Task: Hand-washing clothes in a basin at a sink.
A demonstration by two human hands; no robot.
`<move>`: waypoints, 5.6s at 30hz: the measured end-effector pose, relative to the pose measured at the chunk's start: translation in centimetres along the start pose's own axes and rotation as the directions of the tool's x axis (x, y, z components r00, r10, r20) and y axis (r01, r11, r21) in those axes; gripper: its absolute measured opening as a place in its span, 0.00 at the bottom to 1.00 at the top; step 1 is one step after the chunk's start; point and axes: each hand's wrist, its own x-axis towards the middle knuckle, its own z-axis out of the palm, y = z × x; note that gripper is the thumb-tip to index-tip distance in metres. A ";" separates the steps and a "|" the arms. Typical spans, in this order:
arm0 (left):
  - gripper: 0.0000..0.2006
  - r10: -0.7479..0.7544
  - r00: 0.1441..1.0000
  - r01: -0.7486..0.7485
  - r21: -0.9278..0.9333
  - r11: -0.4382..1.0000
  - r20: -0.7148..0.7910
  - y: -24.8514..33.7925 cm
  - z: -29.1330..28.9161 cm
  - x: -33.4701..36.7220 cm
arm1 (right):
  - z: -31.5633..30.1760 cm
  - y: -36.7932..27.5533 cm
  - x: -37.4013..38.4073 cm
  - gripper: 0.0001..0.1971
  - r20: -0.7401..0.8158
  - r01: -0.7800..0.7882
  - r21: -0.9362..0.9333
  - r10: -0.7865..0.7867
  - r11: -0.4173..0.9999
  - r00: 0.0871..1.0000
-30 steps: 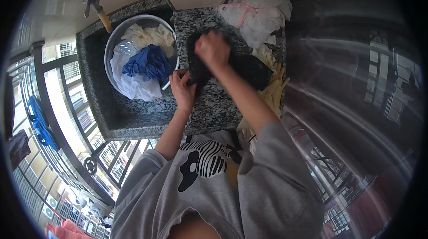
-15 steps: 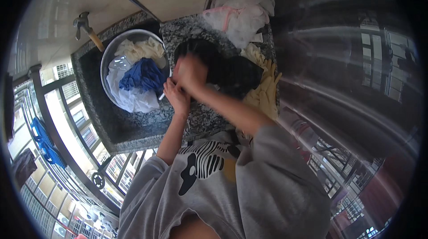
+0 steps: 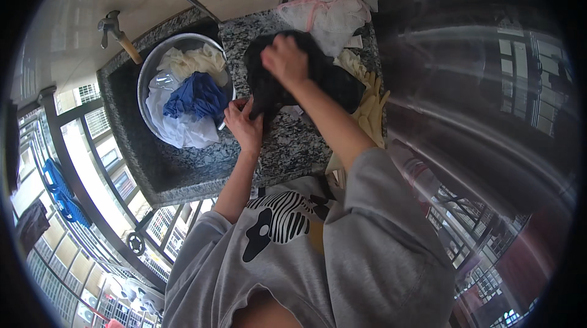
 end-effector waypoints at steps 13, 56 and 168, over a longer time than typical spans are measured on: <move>0.32 -0.125 0.957 0.289 -0.808 0.513 0.263 0.7 -1.8 1.1 | -6.6 4.9 2.8 0.15 0.599 -0.698 0.689 0.693 -0.193 0.400; 0.32 0.066 0.993 -0.078 -0.121 0.990 -0.099 -2.8 3.7 -2.4 | -1.9 -8.9 -4.8 0.10 0.154 -0.228 0.215 0.197 0.950 0.968; 0.10 -0.051 0.951 0.231 -0.590 0.773 0.306 -16.6 -25.5 13.4 | -19.1 -6.4 -5.5 0.21 0.654 -0.397 -0.556 0.679 0.730 0.333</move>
